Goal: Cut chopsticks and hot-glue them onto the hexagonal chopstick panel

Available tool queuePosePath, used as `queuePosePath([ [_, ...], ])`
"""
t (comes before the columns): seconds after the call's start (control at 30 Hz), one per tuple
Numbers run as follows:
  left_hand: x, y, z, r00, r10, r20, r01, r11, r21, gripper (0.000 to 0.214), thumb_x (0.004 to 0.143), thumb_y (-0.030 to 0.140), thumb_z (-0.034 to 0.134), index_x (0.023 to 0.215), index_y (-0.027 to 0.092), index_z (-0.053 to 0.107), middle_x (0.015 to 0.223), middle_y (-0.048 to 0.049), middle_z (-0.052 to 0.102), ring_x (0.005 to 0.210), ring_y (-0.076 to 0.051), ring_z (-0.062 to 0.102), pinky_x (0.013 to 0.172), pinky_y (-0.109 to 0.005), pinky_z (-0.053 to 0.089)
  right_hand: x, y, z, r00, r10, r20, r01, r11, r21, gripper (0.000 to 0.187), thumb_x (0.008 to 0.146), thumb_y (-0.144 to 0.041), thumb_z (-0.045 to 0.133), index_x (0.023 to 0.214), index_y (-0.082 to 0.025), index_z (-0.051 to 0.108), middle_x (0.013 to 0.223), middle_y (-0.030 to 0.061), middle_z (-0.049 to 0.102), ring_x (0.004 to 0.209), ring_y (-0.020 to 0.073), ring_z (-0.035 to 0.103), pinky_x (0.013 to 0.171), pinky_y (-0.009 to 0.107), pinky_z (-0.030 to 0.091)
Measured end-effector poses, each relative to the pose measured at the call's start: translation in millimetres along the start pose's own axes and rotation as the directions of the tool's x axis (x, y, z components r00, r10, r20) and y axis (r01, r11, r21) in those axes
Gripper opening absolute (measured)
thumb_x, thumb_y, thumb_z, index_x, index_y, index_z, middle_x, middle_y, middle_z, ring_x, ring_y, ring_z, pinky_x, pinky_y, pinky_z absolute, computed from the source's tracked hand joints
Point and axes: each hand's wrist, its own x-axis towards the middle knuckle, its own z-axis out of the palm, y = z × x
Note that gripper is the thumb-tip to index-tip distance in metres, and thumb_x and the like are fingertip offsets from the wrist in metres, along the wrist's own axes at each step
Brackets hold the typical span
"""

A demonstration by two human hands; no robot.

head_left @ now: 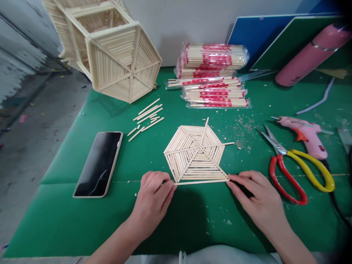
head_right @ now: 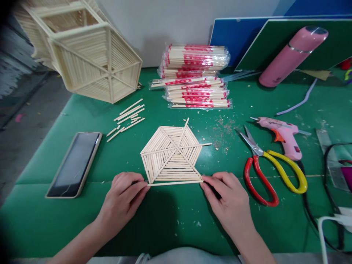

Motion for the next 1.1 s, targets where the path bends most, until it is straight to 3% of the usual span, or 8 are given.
queuePosePath([
  [0.43, -0.3, 1.5, 2.7, 0.999, 0.025, -0.028, -0.023, 0.998, 0.063, 0.011, 0.081, 0.017, 0.048, 0.075, 0.017, 0.057, 0.077, -0.0028, 0.055, 0.075, -0.016, 0.049, 0.072, -0.033, 0.038, 0.5, -0.7, 0.3, 0.999, -0.024, -0.021, 0.024, 1.0, 0.0, 0.016, 0.076, -0.024, 0.059, 0.089, -0.02, 0.066, 0.079, 0.005, 0.058, 0.073, 0.0166, 0.055, 0.065, 0.032, 0.047],
  [1.1, 6.7, 0.4, -4.3, 0.994, 0.097, 0.053, -0.103, 0.988, 0.112, 0.018, 0.086, 0.018, 0.04, 0.08, 0.017, 0.057, 0.079, -0.0029, 0.06, 0.074, -0.015, 0.052, 0.07, -0.031, 0.038, -0.3, 0.0, 0.5, 1.0, 0.001, -0.003, -0.001, 1.0, 0.023, 0.016, 0.077, -0.026, 0.057, 0.089, -0.021, 0.066, 0.079, 0.0044, 0.058, 0.072, 0.0168, 0.056, 0.064, 0.032, 0.047],
])
